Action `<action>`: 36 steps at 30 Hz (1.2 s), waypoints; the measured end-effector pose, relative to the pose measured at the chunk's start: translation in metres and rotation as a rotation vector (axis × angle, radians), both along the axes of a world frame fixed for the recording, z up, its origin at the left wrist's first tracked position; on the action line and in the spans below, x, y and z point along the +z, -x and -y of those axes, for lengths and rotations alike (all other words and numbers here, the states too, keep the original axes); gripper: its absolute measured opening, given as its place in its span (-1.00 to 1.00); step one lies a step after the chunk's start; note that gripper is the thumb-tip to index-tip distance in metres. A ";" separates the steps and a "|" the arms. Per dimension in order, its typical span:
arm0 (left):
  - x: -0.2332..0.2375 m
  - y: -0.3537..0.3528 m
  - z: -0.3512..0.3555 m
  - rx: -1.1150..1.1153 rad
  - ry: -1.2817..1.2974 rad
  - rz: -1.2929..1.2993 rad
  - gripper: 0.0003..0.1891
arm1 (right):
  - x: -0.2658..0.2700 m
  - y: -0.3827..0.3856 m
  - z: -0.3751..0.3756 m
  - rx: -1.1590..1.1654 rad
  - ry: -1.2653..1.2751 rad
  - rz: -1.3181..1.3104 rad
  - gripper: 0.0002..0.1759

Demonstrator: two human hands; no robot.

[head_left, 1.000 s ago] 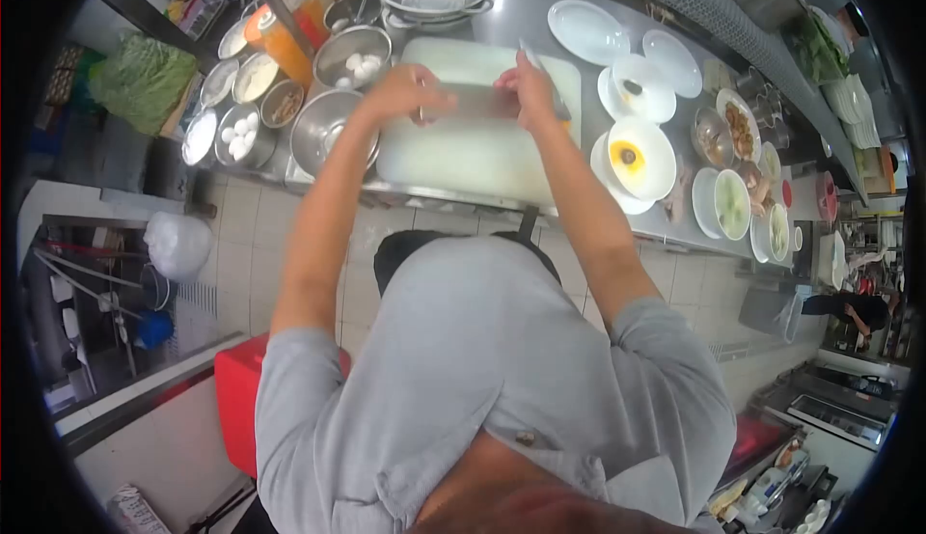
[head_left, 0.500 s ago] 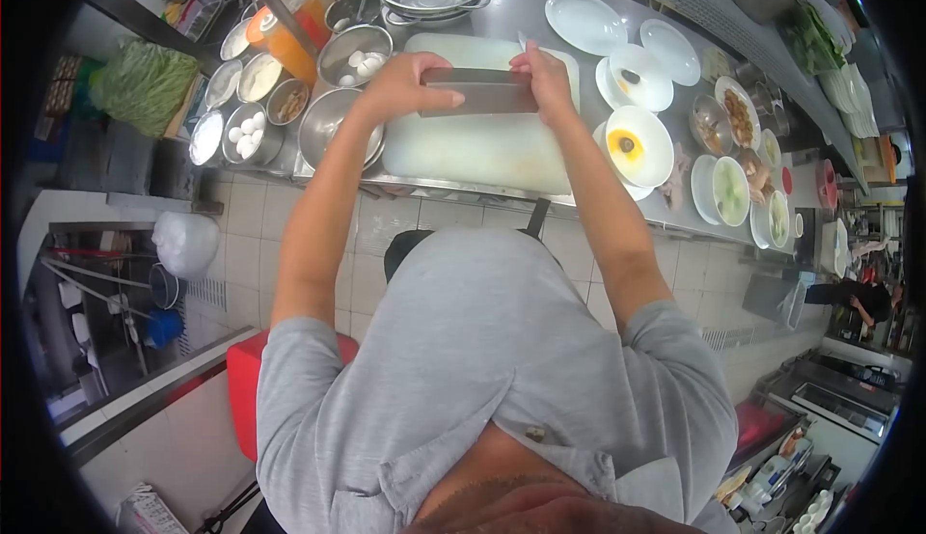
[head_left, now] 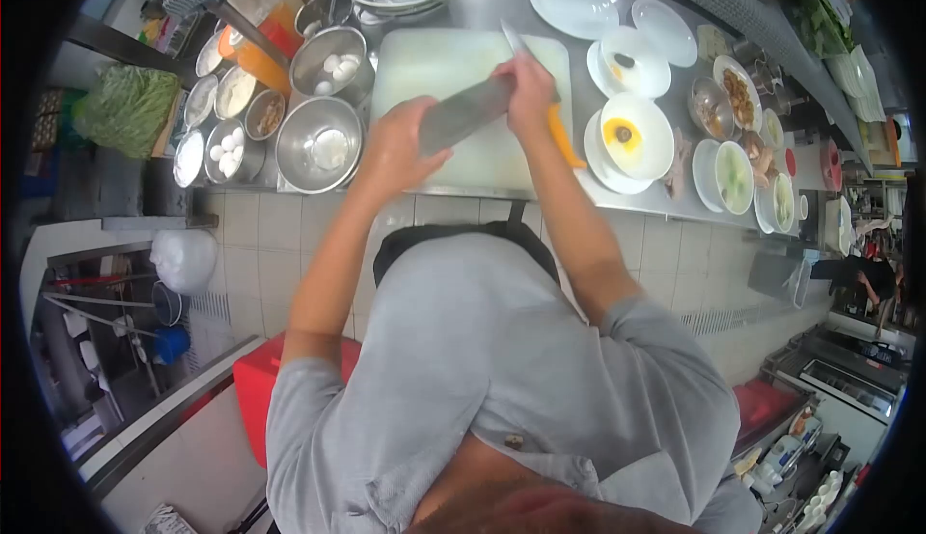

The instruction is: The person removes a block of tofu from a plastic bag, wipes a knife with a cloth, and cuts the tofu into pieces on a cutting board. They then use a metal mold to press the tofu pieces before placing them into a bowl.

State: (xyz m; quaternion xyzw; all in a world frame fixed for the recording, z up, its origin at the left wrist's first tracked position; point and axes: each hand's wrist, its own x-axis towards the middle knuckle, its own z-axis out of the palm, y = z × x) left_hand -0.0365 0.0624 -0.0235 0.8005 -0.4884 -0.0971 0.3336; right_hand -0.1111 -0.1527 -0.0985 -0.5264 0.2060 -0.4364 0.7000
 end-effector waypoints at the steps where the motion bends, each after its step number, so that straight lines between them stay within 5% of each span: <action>1: -0.009 -0.003 0.004 0.010 -0.082 -0.055 -0.29 | -0.019 0.004 0.000 -0.006 0.015 -0.187 -0.47; 3: -0.004 -0.006 0.002 0.006 -0.125 -0.168 -0.29 | -0.043 -0.005 0.015 -0.014 0.076 -0.535 -0.52; 4: 0.015 0.005 -0.009 -0.003 -0.017 -0.085 -0.29 | -0.029 -0.004 0.010 0.018 -0.087 -0.308 -0.54; 8: 0.066 0.043 -0.038 -0.009 0.234 0.059 -0.28 | 0.108 0.029 -0.019 -0.028 0.292 0.112 -0.46; 11: 0.013 0.008 0.003 0.055 -0.002 0.033 -0.27 | 0.016 -0.017 0.033 0.058 0.365 -0.205 -0.54; 12: -0.009 -0.011 0.018 0.016 -0.067 -0.079 -0.30 | -0.002 -0.028 0.030 0.063 0.077 -0.519 -0.54; 14: 0.013 0.010 -0.001 -0.020 0.088 0.036 -0.33 | -0.006 -0.032 0.048 0.062 0.040 -0.221 -0.52; 16: -0.012 -0.009 0.004 -0.010 0.017 0.096 -0.30 | -0.031 -0.018 0.035 0.104 -0.073 0.032 -0.49; 17: -0.033 0.029 -0.027 -0.009 -0.086 -0.034 -0.27 | -0.007 -0.017 0.034 0.096 0.110 -0.692 -0.50; 18: -0.044 0.037 -0.034 -0.023 -0.131 -0.100 -0.25 | -0.022 0.026 0.006 0.005 0.111 -0.659 -0.48; 19: -0.035 -0.016 0.006 -0.006 -0.071 -0.033 -0.23 | -0.009 -0.008 0.031 -0.098 0.217 -0.486 -0.45; 21: 0.003 -0.007 0.010 -0.036 0.167 0.020 -0.27 | 0.036 -0.089 0.065 -0.074 0.217 -0.302 -0.45; 23: -0.037 0.028 -0.023 -0.066 -0.110 -0.189 -0.25 | 0.007 -0.025 0.028 -0.027 0.061 -0.406 -0.45; 25: -0.022 -0.038 0.022 -0.049 -0.018 -0.001 -0.28 | -0.005 -0.079 0.081 -0.160 0.604 -0.461 -0.53; 26: -0.009 -0.049 0.031 -0.032 0.075 0.114 -0.30 | -0.009 -0.092 0.082 -0.112 0.562 -0.530 -0.60; 28: -0.033 0.037 -0.008 -0.046 -0.136 -0.212 -0.30 | -0.062 0.047 0.010 -0.012 0.279 -0.710 -0.62; 31: -0.008 -0.015 0.014 -0.042 0.201 -0.002 -0.36 | -0.018 -0.027 0.036 -0.058 0.031 -0.059 -0.47; 32: -0.037 -0.030 0.025 -0.001 -0.067 -0.161 -0.29 | -0.031 -0.029 0.057 -0.078 0.502 -0.818 -0.48; 33: -0.039 0.043 -0.021 -0.036 -0.081 -0.235 -0.29 | -0.055 0.062 0.005 -0.028 0.327 -0.691 -0.50; 35: 0.008 -0.007 0.005 -0.060 0.182 0.104 -0.30 | -0.022 -0.012 0.045 -0.024 0.256 0.048 -0.54; 36: -0.011 -0.028 0.021 -0.003 0.072 -0.132 -0.31 | -0.034 0.005 0.034 -0.081 0.226 -0.174 -0.53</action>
